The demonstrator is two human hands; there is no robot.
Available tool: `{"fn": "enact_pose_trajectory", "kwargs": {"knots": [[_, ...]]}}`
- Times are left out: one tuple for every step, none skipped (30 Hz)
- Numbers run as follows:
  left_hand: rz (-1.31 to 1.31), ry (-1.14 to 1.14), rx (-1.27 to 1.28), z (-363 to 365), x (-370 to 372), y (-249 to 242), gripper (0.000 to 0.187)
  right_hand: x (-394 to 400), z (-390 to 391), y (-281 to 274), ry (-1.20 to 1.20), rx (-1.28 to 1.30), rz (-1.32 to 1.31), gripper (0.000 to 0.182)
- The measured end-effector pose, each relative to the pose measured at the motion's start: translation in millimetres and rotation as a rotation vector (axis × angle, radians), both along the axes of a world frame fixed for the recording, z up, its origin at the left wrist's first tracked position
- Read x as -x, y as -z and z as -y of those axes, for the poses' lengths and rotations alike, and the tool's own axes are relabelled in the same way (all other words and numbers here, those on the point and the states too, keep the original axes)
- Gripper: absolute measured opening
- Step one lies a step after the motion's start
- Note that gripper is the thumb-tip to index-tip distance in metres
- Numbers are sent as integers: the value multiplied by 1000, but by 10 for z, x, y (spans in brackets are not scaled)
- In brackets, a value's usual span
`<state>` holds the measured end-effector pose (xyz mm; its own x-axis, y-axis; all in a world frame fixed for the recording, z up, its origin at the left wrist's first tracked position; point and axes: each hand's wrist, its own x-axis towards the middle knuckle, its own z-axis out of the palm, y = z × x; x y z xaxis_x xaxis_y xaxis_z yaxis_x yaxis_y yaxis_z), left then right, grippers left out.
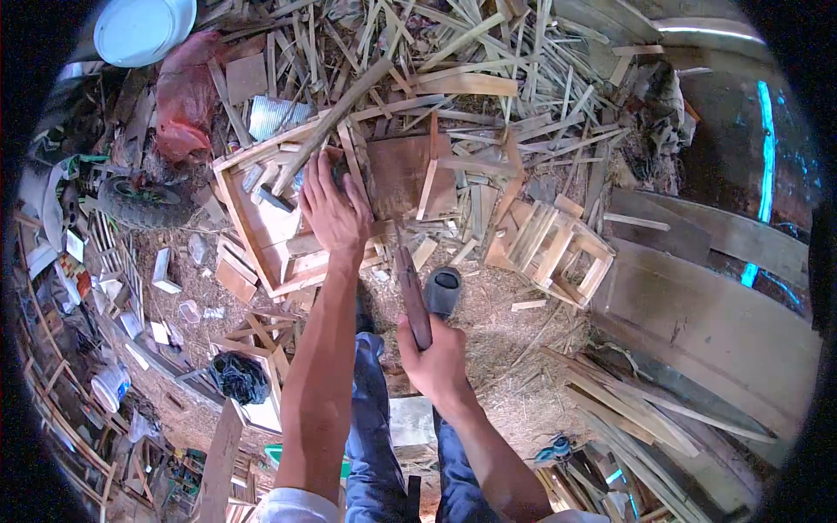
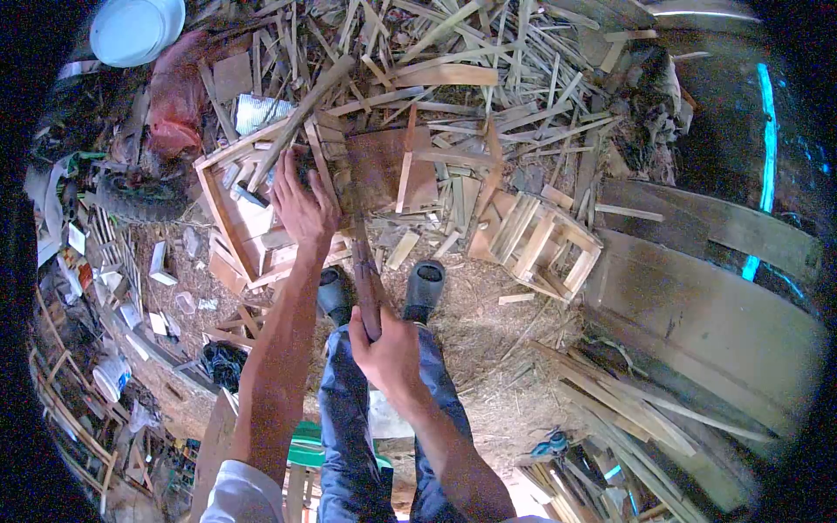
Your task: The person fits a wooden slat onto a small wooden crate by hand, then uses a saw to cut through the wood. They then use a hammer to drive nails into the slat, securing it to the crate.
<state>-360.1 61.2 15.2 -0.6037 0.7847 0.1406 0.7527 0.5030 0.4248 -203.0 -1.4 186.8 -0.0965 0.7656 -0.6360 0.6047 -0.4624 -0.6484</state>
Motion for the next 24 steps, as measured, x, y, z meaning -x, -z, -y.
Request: {"fn": "enact_pose_trajectory", "kwargs": {"knots": [[-16,-15,12,-15,-6,10,48,45,76,28,-6,-38,83,22],[-33,-27,22,-26,3,19,49,86,156,71,-13,-38,80,22],[-14,-32,35,-17,15,24,50,123,243,132,20,-130,50,20],[-15,-36,37,-1,23,30,50,122,350,210,52,-220,20,18],[0,-39,32,-5,26,23,50,57,521,370,99,-263,-38,19],[16,-39,26,-6,29,35,50,-56,646,520,95,-264,-38,19],[8,-28,26,2,39,51,50,-230,750,652,97,-134,-83,18],[9,-32,29,12,30,61,50,-368,761,711,98,-4,-128,19],[-4,-35,30,14,23,67,50,-458,702,717,106,-5,-108,22],[-21,-36,28,-4,32,65,50,-455,523,597,12,40,-55,25],[-40,-46,59,-3,20,62,50,-402,397,435,11,87,-47,27],[-38,-50,69,25,23,71,50,-275,131,160,7,139,-34,29],[-43,-51,79,24,24,87,50,-167,-5,28,2,144,-29,29],[-47,-47,83,6,19,90,51,-28,-97,-69,-24,102,61,28],[-48,-31,52,6,17,69,52,51,-156,-107,-47,54,152,28],[-43,-30,45,-8,4,62,52,70,-185,-115,-46,47,157,28],[-37,-36,64,-18,9,70,52,95,-195,-120,-25,72,143,27],[-31,-44,90,-11,27,81,52,118,-171,-133,-6,104,129,25],[1,-52,71,-21,29,77,52,28,-35,-6,12,81,94,27],[2,-60,79,-8,34,68,52,-75,128,114,3,89,95,27],[-17,-51,105,-5,28,67,52,-199,290,242,85,130,2,27],[-36,-41,127,-16,29,70,53,-332,447,413,169,168,-91,28],[-29,-46,133,-5,26,99,53,-478,618,671,260,173,-124,30],[-29,-53,131,-17,23,83,53,-533,531,682,193,208,-57,30]]}}
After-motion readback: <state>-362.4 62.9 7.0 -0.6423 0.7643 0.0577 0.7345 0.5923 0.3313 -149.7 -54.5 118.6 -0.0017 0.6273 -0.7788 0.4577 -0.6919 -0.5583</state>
